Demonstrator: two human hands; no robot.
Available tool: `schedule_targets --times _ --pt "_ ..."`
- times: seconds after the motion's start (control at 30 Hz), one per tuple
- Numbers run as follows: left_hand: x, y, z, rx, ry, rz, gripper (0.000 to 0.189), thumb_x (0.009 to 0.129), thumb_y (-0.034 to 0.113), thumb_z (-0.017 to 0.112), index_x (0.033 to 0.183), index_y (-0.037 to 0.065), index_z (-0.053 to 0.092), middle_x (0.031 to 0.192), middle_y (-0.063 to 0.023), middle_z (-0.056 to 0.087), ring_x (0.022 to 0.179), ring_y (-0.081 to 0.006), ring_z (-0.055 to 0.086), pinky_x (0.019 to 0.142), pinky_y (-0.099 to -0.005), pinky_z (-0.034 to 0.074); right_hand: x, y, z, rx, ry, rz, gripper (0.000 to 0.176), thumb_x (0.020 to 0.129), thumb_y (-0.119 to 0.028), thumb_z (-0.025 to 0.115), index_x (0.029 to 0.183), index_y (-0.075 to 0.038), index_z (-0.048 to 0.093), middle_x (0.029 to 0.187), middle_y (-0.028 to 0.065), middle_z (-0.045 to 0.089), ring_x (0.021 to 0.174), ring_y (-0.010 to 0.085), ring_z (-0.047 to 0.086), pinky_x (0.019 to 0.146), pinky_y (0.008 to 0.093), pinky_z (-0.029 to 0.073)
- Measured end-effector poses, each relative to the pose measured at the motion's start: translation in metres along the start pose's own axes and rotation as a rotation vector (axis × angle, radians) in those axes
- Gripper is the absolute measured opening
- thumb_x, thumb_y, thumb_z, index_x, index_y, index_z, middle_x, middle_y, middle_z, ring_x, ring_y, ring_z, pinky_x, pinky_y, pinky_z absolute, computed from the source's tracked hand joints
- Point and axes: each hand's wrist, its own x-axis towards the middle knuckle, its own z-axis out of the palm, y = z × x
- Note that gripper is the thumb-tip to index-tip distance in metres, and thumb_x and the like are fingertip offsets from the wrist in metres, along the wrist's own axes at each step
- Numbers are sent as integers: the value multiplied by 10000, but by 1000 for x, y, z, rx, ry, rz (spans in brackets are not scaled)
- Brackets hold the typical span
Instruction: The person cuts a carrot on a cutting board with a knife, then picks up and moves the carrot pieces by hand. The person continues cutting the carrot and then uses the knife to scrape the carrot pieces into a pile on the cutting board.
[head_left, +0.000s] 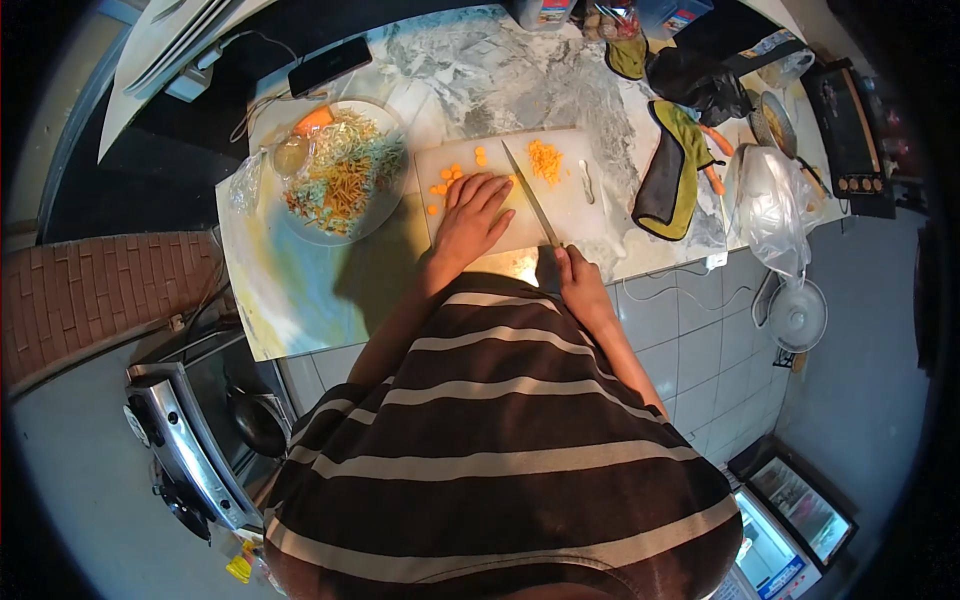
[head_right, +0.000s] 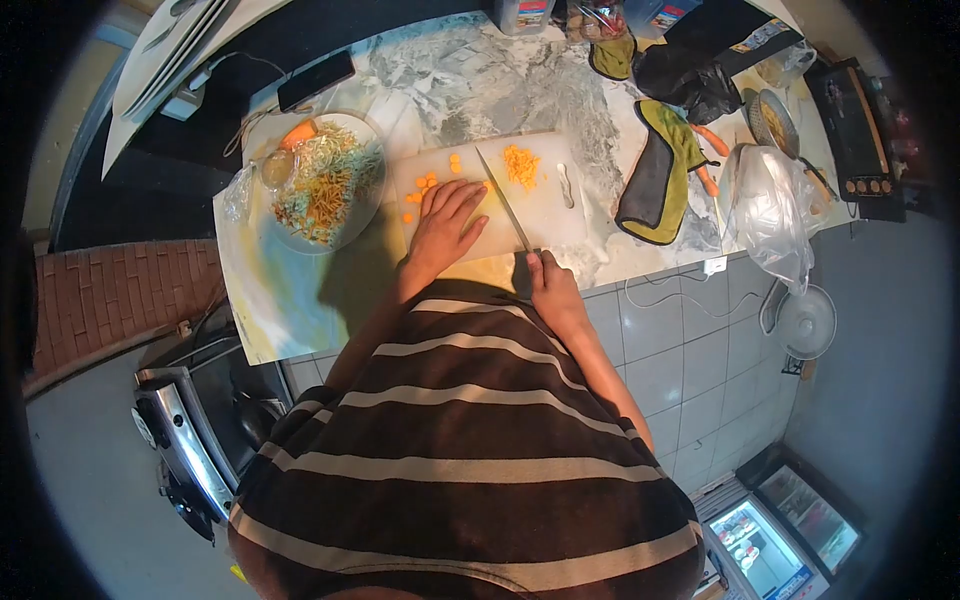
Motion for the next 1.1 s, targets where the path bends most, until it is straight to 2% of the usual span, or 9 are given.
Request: schedule_targets --times 0.13,0.57,0.83,1.1 --pt "0 -1 1 7 9 7 423 887 237 652 1260 44 607 1302 -64 576 1262 -258 468 1094 -430 306 -3 -1 0 -16 28 -45 390 1045 -322 415 936 36 527 774 349 606 795 545 577 663 594 425" --pt "-1 -1 3 13 -4 1 423 888 233 646 1268 51 604 1303 -54 576 1264 -252 466 1094 -426 303 -8 5 6 -29 45 -76 348 1041 -288 435 901 22 509 684 327 587 706 534 581 587 590 421" --pt "0 -1 3 21 -11 5 426 894 232 640 1275 47 593 1313 -59 565 1268 -262 461 1094 -431 306 -7 6 18 -178 28 -31 354 1044 -311 414 970 31 470 648 332 594 671 522 618 563 595 491" --pt "1 -2 4 24 -25 -10 423 894 229 638 1269 39 594 1311 -63 564 1271 -262 457 1096 -432 307 -5 6 19 -265 6 -20 333 1038 -305 420 1007 25 448 684 333 615 663 525 624 555 594 499"
